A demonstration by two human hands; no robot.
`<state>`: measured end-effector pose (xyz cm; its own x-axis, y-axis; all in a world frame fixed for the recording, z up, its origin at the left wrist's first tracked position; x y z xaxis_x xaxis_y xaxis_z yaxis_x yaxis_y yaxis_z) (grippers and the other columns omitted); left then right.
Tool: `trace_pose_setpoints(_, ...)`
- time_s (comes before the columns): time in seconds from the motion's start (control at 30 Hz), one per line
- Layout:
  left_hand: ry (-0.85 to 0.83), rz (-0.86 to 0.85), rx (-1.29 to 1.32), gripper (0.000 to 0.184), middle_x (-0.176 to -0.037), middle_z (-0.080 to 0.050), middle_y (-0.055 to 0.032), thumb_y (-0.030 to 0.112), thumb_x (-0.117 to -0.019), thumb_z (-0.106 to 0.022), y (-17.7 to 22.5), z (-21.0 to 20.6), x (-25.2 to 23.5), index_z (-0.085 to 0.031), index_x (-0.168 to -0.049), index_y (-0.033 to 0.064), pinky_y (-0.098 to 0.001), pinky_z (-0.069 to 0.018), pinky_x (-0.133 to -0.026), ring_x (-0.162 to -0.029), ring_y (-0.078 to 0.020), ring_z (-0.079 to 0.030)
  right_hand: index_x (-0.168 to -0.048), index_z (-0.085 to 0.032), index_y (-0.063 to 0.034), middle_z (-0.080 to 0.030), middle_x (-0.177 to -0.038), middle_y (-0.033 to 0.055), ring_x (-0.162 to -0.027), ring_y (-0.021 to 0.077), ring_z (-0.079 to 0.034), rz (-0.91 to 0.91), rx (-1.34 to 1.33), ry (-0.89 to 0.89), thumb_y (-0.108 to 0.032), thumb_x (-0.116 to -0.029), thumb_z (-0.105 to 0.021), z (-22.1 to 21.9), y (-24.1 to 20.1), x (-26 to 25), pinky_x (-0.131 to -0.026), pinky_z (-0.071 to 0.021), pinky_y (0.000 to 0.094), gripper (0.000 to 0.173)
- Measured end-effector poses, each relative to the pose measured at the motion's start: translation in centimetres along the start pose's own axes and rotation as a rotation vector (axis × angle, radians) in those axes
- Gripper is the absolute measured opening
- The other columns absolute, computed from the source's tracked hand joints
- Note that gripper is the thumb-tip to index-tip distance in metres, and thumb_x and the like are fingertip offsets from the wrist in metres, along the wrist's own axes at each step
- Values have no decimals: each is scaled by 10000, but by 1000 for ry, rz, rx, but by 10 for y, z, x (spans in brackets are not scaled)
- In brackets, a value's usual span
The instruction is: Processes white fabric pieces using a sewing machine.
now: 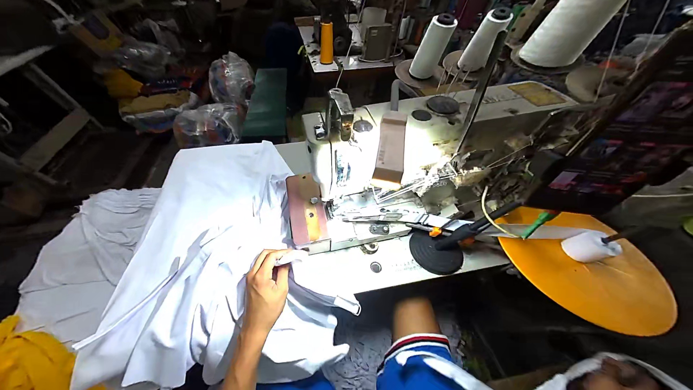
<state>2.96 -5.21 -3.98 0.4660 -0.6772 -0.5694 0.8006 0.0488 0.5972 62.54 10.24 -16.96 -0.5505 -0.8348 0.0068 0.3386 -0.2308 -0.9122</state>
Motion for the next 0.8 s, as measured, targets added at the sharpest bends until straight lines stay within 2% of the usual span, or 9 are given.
trace_pose_setpoints(0.07, -12, 5, 14, 182, -1042, -711, -40, 86, -941, -612, 0, 0, 3, -748, -1057, 51, -182, -554, -865, -969, -46, -669, -1362, -495, 148, -593, -1272, 340, -1182, 377, -608, 165, 244, -284, -255, -1054, -526, -21, -13, 24, -1045, -483, 511, 509)
trace_pose_setpoints(0.13, -20, 7, 28, 179, -1046, -710, -38, 94, -942, -618, -2, 0, 3, -749, -1058, 55, -182, -563, -833, -945, -43, -672, -1300, -548, 134, -633, -1162, 356, -1095, 471, -634, 291, 383, -543, -229, -1051, -549, -54, -25, 50, -965, -499, 634, 440)
trace_pose_setpoints(0.23, -36, 11, 46, 202, -1056, -706, -35, 136, -980, -588, -3, 2, 2, -744, -1088, 65, -171, -555, -785, -908, -31, -661, -1341, -610, 28, -682, -1129, 329, -1029, 545, -663, 416, 598, -608, -202, -969, -682, -97, -27, 78, -874, -482, 761, 444)
trace_pose_setpoints(0.33, -55, -21, 60, 303, -1106, -718, -63, 114, -1011, -461, -3, 1, 2, -726, -1142, 49, -192, -546, -818, -953, -52, -668, -1415, -588, -28, -593, -1392, 268, -1174, 499, -627, 427, 784, -629, -248, -923, -761, -113, -38, 93, -933, -470, 720, 566)
trace_pose_setpoints(0.4, -50, -32, 73, 318, -1123, -724, -76, 83, -1002, -437, -2, 2, 2, -722, -1134, 35, -217, -555, -878, -1012, -76, -680, -1348, -641, -21, -538, -1474, 249, -1186, 488, -630, 496, 798, -604, -199, -893, -783, -114, -53, 103, -903, -496, 705, 508)
trace_pose_setpoints(0.53, -2, -46, 212, 233, -1141, -722, -81, 72, -1015, -501, -6, 0, 2, -713, -1079, 1, -237, -585, -860, -1013, -99, -694, -1069, -753, -24, -671, -1233, 212, -1016, 380, -701, 826, 436, -544, -240, -926, -689, -117, -99, 149, -807, -588, 568, 266)
trace_pose_setpoints(0.6, 15, -34, 329, 211, -1150, -717, -88, 38, -1015, -511, -3, 0, 2, -696, -1099, -19, -256, -614, -807, -964, -117, -711, -1186, -721, -15, -687, -1199, 174, -1011, 268, -702, 856, 132, -650, -376, -959, -685, -132, -134, 200, -820, -611, 440, 428)
trace_pose_setpoints(0.7, 76, -46, 432, 274, -1143, -721, -84, -58, -960, -463, 13, 16, -4, -666, -1145, -44, -300, -616, -832, -976, -135, -712, -1374, -586, 20, -656, -1297, 179, -891, 204, -713, 852, -112, -738, -451, -821, -838, -178, -178, 284, -707, -625, 384, 769)
trace_pose_setpoints(0.8, 262, -7, 430, 274, -1153, -716, -3, 17, -1018, -416, 28, 84, -21, -585, -1233, 13, -329, -604, -867, -1030, -126, -696, -1156, -728, -45, -736, -1120, 98, -846, 239, -744, 830, -118, -873, -154, -797, -779, -224, -203, 325, -683, -628, 469, 378)
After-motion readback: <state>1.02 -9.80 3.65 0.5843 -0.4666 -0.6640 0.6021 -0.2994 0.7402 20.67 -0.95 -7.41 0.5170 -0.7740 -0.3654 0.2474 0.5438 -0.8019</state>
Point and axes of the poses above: each hand's wrist, its own x-axis away from the middle knuckle, its own z-axis out of the back of the hand, y = z × x, the point moved 1 cm from there along -x, towards the middle knuckle
